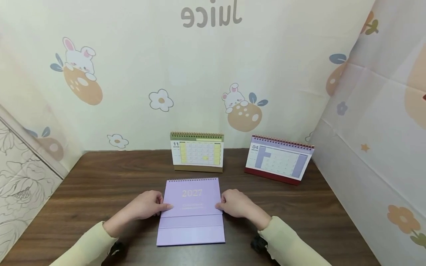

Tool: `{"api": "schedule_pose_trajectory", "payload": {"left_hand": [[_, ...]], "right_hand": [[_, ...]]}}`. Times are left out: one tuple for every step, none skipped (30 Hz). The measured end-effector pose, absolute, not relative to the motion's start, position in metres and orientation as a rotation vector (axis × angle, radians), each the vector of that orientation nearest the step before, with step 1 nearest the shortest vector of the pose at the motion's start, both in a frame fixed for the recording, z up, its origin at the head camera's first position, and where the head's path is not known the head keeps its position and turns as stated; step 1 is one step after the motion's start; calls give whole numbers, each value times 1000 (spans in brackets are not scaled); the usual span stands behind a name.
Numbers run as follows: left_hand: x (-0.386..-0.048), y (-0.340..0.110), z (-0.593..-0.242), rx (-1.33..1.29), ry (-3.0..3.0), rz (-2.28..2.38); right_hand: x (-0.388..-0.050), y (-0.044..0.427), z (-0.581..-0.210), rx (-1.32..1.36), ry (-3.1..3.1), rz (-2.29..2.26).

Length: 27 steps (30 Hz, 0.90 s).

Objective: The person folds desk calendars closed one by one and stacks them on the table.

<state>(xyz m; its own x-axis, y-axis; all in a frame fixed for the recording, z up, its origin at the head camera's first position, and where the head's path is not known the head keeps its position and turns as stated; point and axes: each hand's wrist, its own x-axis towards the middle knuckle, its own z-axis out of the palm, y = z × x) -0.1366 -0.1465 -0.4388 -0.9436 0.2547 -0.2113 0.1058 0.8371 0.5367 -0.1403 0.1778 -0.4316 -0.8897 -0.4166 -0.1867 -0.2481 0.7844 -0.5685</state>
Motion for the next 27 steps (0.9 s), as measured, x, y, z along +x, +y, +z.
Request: {"api": "schedule_pose_trajectory", "payload": {"left_hand": [[-136,-149,-439,269,2743,778],[-136,-151,-438,261,2740,779],[-136,-154,-437,250,2737,777],[-135,-158,-437,242,2731,773],[-135,-162,-436,237,2727,768],[-134,-167,-434,234,2721,767],[-134,-172,-433,227,2713,768],[-133,-177,-431,219,2705,770],[-132,-183,-430,217,2702,770],[-132,-189,-429,215,2699,770],[-131,-195,-429,203,2696,771],[-131,-200,-429,196,2694,773],[-130,-206,-428,179,2690,775],[-129,-211,-428,159,2683,781],[-128,-217,-427,151,2678,787],[-127,-222,-426,140,2670,795],[-126,-227,-425,132,2661,809],[-124,-232,-424,129,2654,822],[-123,-237,-422,118,2644,837],[-122,-242,-421,121,2641,847],[-121,-247,-419,127,2639,856],[-120,-252,-418,125,2639,860],[-119,-258,-418,120,2641,859],[-119,-263,-418,115,2645,855],[-118,-268,-418,112,2649,847],[-117,-273,-418,110,2656,835],[-117,-279,-418,95,2658,823]], "right_hand": [[-140,177,-432,-525,2665,-800],[-140,175,-433,-536,2654,-811],[-141,173,-433,-550,2642,-823],[-141,170,-433,-562,2629,-831],[-141,166,-433,-573,2617,-837],[-141,162,-433,-588,2608,-840],[-142,157,-434,-603,2601,-839],[-142,152,-433,-611,2594,-838],[-142,146,-433,-622,2590,-837],[-143,140,-433,-625,2584,-832],[-143,135,-433,-632,2579,-826],[-144,129,-433,-639,2577,-819],[-144,123,-433,-639,2573,-811],[-145,117,-433,-637,2570,-800],[-145,111,-433,-639,2570,-788],[-146,106,-433,-635,2569,-778],[-146,100,-433,-632,2569,-769],[-147,95,-433,-623,2566,-764],[-147,89,-433,-617,2562,-760],[-147,83,-433,-612,2559,-758],[-147,78,-432,-609,2554,-757],[-147,72,-432,-610,2553,-754],[-147,66,-432,-617,2553,-749],[-146,60,-431,-630,2556,-740],[-146,55,-431,-646,2564,-726],[-146,49,-430,-662,2571,-711],[-145,43,-430,-677,2578,-697]]}}
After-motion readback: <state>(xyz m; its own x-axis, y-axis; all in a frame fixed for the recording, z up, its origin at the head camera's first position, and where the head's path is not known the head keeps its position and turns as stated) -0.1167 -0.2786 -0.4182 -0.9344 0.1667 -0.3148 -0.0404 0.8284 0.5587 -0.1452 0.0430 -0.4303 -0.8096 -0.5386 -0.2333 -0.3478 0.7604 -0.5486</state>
